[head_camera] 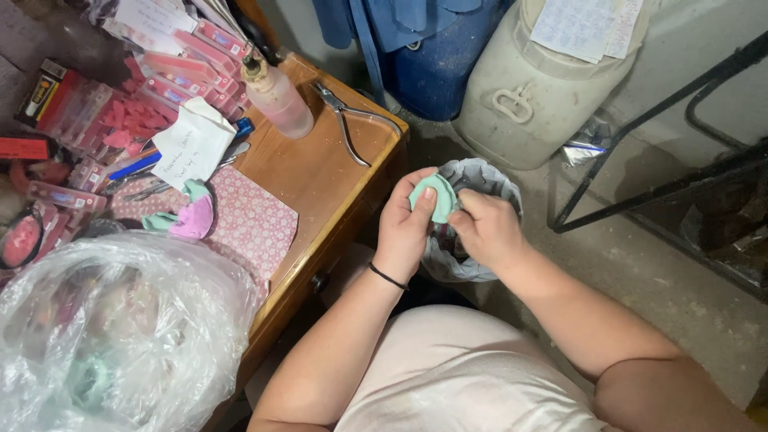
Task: Refining and trimming a green dental mold using a hand tool over a waste bin at a laboratory bench.
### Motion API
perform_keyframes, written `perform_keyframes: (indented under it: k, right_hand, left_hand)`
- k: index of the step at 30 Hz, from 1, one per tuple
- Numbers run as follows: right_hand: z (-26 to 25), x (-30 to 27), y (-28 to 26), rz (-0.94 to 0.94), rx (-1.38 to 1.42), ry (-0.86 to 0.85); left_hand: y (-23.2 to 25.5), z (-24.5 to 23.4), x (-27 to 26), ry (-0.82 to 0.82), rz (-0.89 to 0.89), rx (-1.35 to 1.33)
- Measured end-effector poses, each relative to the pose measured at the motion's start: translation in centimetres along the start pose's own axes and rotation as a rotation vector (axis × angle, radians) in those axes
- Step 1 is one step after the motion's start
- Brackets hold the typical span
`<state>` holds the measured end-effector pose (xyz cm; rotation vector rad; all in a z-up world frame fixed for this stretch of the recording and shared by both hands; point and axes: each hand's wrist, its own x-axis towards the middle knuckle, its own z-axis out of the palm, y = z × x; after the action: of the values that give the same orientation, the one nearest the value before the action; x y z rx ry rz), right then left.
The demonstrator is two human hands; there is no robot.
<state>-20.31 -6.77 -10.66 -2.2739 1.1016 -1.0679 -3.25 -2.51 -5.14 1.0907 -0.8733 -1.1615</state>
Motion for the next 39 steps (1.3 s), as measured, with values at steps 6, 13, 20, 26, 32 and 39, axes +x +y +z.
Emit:
perform_keyframes:
  k: [6, 13, 20, 26, 32, 39]
  right_hand:
    - [-5.6, 4.1, -3.8, 0.403, -0.238, -0.374]
    - [-8.4, 4.1, -3.6, 0.459, -0.317, -0.439]
    - [-9.1, 2.6, -4.8, -0.094, -0.095, -0.247]
    - [-9.2, 2.9, -5.8, -0.213, -0.209, -0.237]
    - [-8.9, 2.6, -5.2, -0.233, -0.256, -0.243]
    - [-9.3, 2.8, -5.6, -0.229, -0.258, -0.277]
  left_hand:
    - [1.2, -0.3, -0.4, -0.108, -0.029, -0.139]
    - [1.1, -1.2, -0.8, -0.131, 0.084, -0.029]
    - [4.9, -0.5, -1.8, -0.111, 0.257, 0.281]
    - [5.1, -0.5, -2.1, -0.101, 0.341, 0.39]
    - [5.0, -0.6, -2.1, -0.123, 0.401, 0.455]
    - [5.1, -0.7, -2.0, -0.158, 0.432, 0.506]
